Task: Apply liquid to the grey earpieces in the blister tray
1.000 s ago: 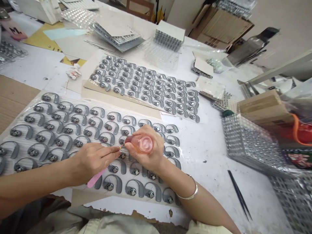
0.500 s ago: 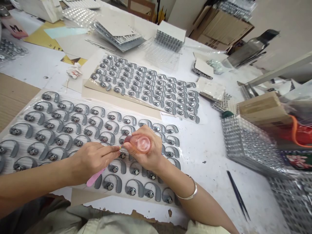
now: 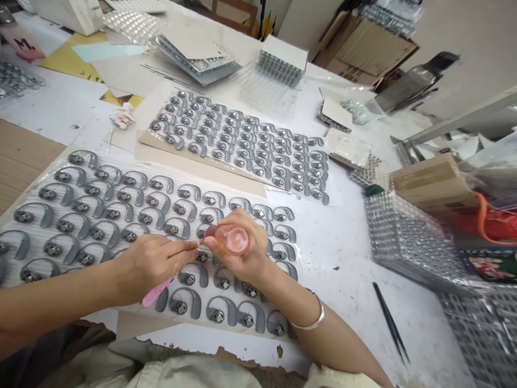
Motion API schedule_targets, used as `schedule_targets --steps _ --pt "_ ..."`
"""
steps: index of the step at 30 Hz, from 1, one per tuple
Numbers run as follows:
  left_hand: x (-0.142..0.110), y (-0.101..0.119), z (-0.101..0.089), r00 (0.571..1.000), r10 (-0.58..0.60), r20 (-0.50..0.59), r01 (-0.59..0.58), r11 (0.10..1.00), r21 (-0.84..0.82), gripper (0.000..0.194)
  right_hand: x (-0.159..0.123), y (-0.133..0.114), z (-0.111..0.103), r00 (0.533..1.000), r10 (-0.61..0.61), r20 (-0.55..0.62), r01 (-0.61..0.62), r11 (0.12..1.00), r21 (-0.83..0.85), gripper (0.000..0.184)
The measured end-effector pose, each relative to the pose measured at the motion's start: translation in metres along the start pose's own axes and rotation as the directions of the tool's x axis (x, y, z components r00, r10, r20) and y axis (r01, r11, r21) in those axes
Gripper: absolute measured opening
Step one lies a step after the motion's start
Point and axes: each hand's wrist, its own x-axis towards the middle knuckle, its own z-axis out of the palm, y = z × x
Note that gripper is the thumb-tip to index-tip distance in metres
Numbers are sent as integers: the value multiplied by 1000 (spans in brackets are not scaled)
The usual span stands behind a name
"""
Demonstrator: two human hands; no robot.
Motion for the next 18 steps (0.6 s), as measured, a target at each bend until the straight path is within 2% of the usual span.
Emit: schedule_targets --steps 7,14,18 --pt "1 0 -1 1000 11 -2 -11 1000 -2 17 -1 2 0 1000 -11 -27 12 1000 14 22" --pt "0 0 1 999 -21 42 21 1000 4 15 -4 5 -1 1000 -19 -25 18 999 -30 24" --pt "0 0 0 998 -19 62 20 1000 -16 18 -4 7 -1 998 -62 -29 61 998 -25 26"
